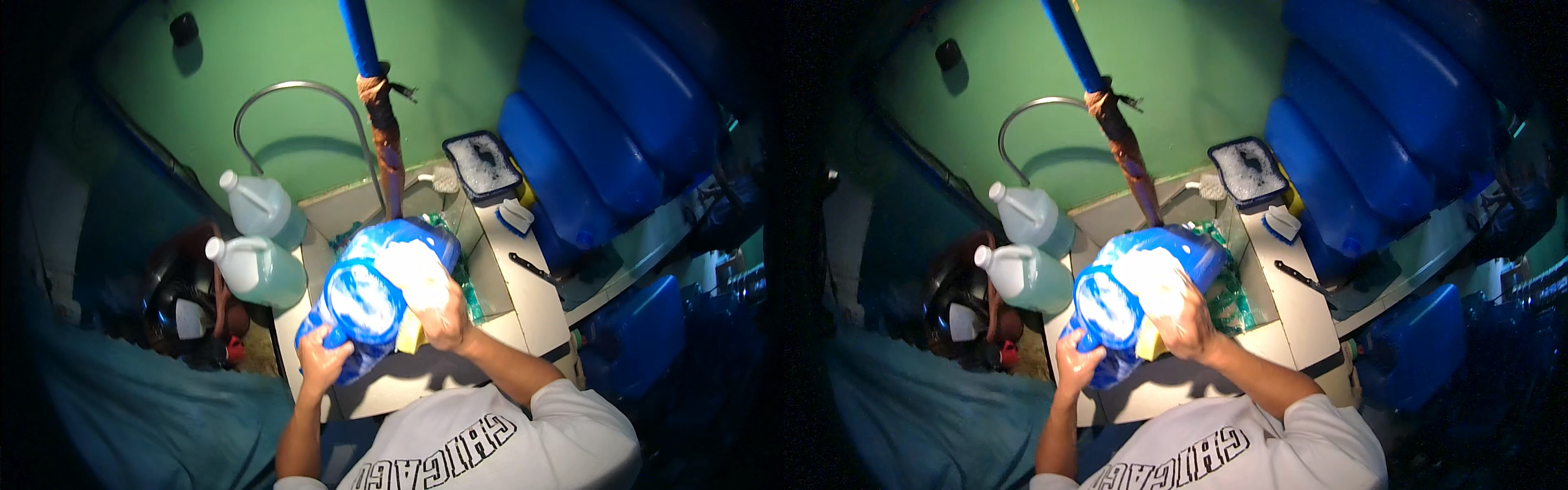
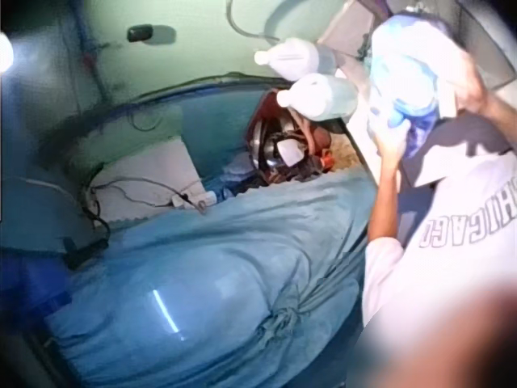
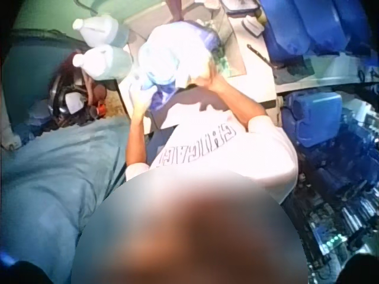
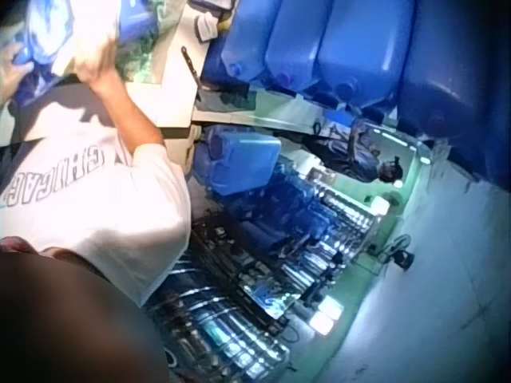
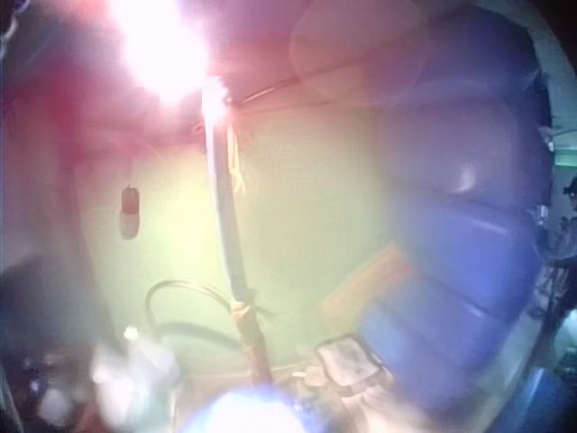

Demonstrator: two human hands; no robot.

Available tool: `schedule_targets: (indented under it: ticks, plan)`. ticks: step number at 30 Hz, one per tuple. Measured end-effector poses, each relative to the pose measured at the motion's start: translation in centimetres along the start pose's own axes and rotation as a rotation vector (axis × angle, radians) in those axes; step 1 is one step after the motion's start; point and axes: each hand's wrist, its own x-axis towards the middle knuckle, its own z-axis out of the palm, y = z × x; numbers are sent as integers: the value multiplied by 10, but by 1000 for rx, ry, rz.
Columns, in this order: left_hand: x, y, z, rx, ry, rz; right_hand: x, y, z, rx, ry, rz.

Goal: The person pours liquid from a white jug into a sink, then uses a yellow sponge to scrub a small dark container and a large blue water jug. They rinse the sponge under running water and continue scrubbing the blue jug's exterior before placing it on the counter.

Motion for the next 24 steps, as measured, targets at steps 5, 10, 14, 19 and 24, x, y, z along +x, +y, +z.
schedule_targets:
  ticks: [5,10,14,19,24]
  plan:
    - [-27,24,-37,-263,4,0,-35,130,-14,350,442,858]
    - [-35,37,-46,-223,35,-29,-80,219,-9,1252,757,1318]
    - [-20,38,-9,-261,-8,67,-107,124,78,1235,567,1235]
    - [4,42,53,154,-70,-143,-76,16,78,1209,628,1179]
    - [33,22,75,513,-207,-31,-7,34,16,309,548,665]
